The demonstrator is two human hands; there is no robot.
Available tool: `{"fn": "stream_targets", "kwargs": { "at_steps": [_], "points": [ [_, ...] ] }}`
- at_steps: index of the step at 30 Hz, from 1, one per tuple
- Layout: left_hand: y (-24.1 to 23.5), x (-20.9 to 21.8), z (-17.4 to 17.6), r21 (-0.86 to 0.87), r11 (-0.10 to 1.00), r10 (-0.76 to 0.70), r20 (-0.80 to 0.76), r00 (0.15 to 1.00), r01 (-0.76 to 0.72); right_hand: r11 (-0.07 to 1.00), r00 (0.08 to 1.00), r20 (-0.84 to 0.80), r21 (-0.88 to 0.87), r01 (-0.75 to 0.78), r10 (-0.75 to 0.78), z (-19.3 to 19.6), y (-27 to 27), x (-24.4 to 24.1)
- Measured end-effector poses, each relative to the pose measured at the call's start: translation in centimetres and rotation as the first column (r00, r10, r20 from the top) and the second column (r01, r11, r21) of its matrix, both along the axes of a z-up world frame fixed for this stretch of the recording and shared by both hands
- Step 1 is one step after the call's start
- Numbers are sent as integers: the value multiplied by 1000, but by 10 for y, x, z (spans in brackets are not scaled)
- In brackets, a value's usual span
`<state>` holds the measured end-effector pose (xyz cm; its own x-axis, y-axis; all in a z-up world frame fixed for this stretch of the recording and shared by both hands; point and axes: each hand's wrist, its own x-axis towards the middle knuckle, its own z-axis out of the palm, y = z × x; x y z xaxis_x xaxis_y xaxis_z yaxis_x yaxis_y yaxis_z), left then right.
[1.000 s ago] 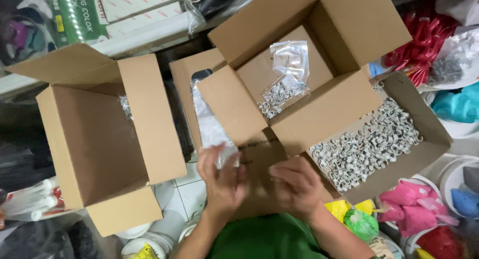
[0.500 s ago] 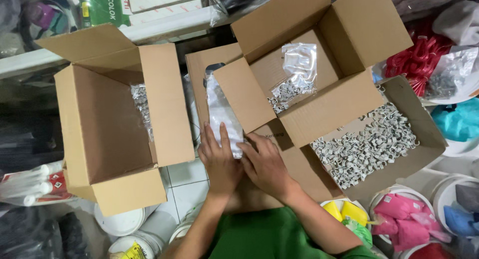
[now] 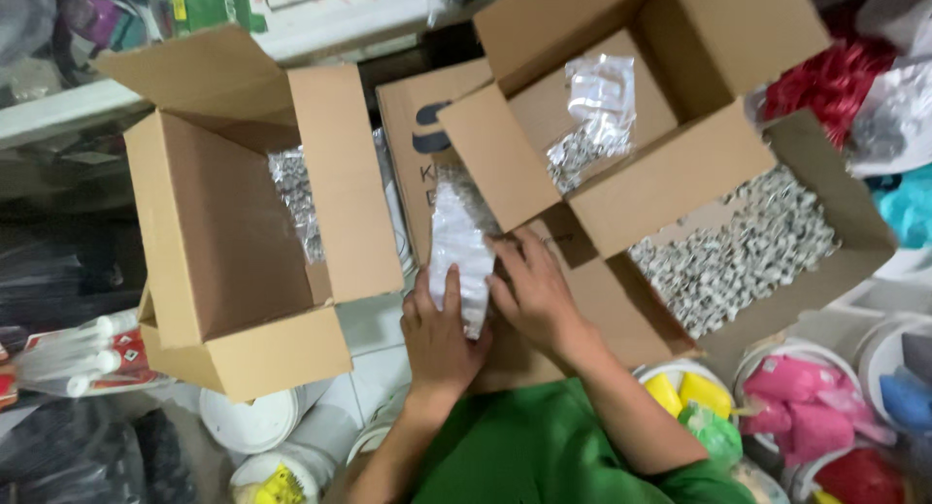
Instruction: The person picks up small metal hardware pieces by hand from a large cardboard box and places them into smaller plastic bags.
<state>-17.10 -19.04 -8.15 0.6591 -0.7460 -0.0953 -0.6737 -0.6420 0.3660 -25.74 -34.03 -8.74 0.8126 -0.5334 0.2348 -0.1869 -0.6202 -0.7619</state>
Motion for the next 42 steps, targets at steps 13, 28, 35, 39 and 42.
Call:
{"fn": "stream_targets", "kwargs": {
  "at_steps": [13, 28, 35, 39, 42],
  "points": [
    [33, 2, -1, -66, 988, -142, -13, 990, 141, 989, 992, 21, 89, 121, -123, -8, 3, 4],
    [61, -24, -1, -138, 980, -142, -3, 990, 140, 992, 999, 21, 120, 34, -36, -7, -23, 10],
    [67, -25, -4, -123, 980, -152, 21, 988, 153, 885, 982, 118, 429, -182, 145, -35, -45, -1],
    [71, -24, -3, -109, 981, -157, 14, 987, 158, 610, 980, -14, 784, -114, 201, -44, -55, -5],
    [75, -24, -4, -102, 982, -159, 3, 987, 158, 517, 965, 56, 836, -186, 257, -43, -60, -7]
  ]
}}
